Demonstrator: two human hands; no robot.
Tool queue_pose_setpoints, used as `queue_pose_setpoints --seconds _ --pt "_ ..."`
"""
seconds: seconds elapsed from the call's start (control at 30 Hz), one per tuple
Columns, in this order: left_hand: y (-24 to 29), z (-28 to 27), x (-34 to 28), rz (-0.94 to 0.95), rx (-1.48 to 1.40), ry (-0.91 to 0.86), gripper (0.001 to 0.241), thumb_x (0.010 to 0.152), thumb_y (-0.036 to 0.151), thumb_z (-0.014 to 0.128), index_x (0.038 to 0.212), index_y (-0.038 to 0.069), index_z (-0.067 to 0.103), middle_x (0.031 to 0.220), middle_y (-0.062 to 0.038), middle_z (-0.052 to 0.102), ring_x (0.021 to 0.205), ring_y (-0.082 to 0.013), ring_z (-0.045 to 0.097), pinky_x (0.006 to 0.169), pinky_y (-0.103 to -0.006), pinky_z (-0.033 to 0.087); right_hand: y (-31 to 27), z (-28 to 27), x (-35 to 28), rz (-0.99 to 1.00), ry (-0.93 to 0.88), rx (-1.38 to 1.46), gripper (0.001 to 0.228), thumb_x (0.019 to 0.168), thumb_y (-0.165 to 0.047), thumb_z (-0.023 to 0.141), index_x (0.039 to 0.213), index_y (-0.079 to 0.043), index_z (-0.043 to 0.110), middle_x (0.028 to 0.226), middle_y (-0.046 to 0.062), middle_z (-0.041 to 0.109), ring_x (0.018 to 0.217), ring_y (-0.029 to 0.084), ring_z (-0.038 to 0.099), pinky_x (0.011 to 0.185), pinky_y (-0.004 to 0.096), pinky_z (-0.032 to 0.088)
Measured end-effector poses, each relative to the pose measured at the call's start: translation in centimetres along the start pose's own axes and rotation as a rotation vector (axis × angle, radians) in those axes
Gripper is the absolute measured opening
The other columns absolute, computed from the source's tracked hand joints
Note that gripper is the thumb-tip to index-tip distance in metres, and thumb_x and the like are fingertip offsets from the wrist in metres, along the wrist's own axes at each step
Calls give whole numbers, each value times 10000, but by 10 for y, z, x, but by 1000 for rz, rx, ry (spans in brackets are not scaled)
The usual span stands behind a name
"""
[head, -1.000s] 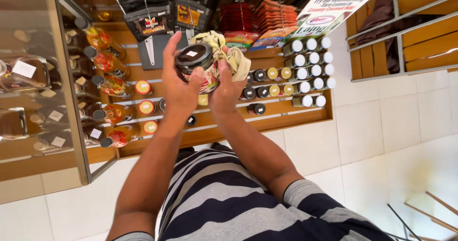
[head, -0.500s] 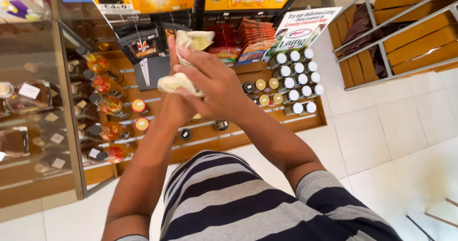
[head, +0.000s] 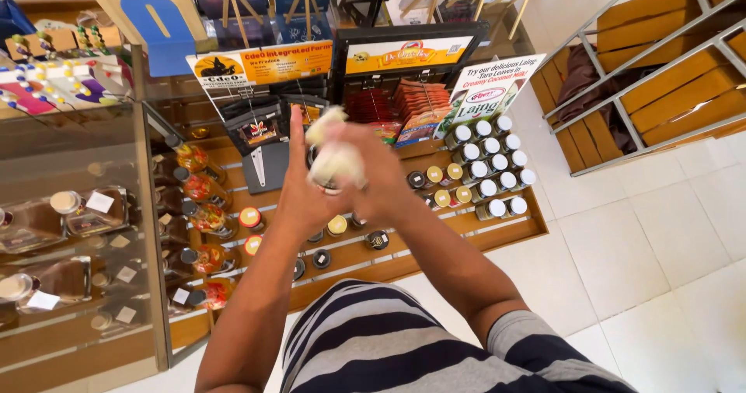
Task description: Wiping and cleaning jars of condiments on a store display shelf using a cleaning cloth.
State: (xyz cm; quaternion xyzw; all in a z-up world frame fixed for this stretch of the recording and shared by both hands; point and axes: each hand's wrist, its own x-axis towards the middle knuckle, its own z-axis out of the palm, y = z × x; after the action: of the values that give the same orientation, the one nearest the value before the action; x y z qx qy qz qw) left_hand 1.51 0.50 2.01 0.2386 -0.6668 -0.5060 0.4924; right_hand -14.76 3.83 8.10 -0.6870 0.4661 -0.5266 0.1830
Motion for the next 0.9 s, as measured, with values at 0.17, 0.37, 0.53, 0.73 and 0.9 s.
queue_pose_setpoints --seconds 0.17,0.37,0.53,0.73,0.9 --pt "12 -5 -5 -17 -124 -18 1206 792 97 826 1685 21 20 1536 -156 497 1341 -238 582 1151 -362 467 14 14 -4 -144 -103 29 360 1083 -276 504 1301 -1 587 1247 154 695 1181 269 664 1055 399 533" --pt "-1 -1 9 60 -390 436 954 897 155 832 1617 28 219 1313 -119 594 1182 -173 652 1041 -304 551 -3 63 -36 164 188 102 500 1069 -289 480 1451 29 524 1319 251 598 1154 406 526 1034 502 397" --pt "-20 -9 -1 -45 -516 364 708 904 233 800 1464 -29 453 1276 -141 641 1149 -186 654 1025 -315 540 -12 70 -42 -326 206 -380 478 1102 -338 438 1436 -8 528 1568 259 410 1473 439 434 1273 524 343" --pt "-4 -8 -1 29 -523 240 738 910 327 808 1450 -25 449 1293 -104 629 1191 -158 633 1098 -310 514 10 69 -22 212 218 674 528 1143 -379 403 1450 13 575 1427 183 619 1268 282 621 1138 411 480" --pt "-16 -10 9 3 -508 196 803 855 358 840 1435 -27 439 1245 -141 652 1145 -180 652 1061 -322 525 36 98 -38 571 468 1314 440 1113 -371 444 1388 -49 563 1286 92 652 1173 223 637 1039 402 515"
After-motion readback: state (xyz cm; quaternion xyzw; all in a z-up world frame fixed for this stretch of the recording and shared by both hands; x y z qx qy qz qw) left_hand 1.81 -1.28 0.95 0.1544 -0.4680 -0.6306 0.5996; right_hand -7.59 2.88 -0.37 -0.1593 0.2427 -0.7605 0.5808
